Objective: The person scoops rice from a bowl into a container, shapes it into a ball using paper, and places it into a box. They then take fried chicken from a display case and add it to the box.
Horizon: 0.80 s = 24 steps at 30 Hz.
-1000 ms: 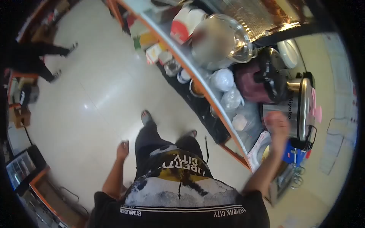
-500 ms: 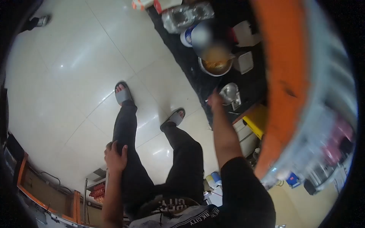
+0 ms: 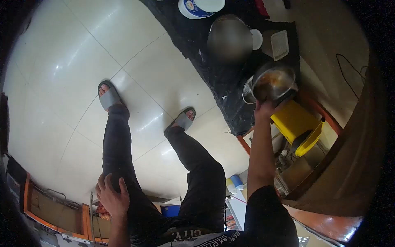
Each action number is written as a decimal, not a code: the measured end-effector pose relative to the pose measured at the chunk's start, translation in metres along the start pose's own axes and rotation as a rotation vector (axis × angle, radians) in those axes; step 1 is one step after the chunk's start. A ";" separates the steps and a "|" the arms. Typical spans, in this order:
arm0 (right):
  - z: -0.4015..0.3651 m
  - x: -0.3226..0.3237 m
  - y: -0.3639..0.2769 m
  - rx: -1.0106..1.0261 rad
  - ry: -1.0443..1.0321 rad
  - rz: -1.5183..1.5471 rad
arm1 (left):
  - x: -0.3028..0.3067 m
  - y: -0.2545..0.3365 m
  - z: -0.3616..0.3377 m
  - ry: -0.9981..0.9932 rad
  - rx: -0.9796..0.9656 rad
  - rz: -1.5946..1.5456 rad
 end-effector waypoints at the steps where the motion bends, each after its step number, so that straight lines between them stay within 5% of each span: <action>1: 0.009 0.016 0.016 -0.038 0.034 0.035 | 0.001 0.001 0.000 0.000 -0.001 0.002; 8: 0.021 0.057 0.074 -0.213 0.209 0.238 | -0.002 0.005 0.006 -0.040 0.004 0.024; 14: -0.015 0.097 0.033 -0.039 -0.033 0.240 | -0.008 0.007 0.002 -0.041 -0.062 0.076; 18: -0.057 0.123 0.101 -0.226 -0.099 -0.040 | -0.006 0.011 0.003 -0.035 -0.076 0.071; 21: -0.069 0.094 0.183 -0.213 -0.216 -0.370 | -0.005 0.012 0.003 -0.050 -0.059 0.067; 24: -0.058 0.027 0.208 -0.355 -0.048 -0.107 | -0.004 0.012 0.003 -0.044 -0.055 0.064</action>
Point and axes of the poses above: each hand's wrist, its own z-axis towards the middle knuckle, its own x-axis out of the back of the hand, y = z × x, the point moved 6 cm from there along z, towards the middle knuckle, and after that the axes turned 7 degrees about y, right-handed, at the moved point
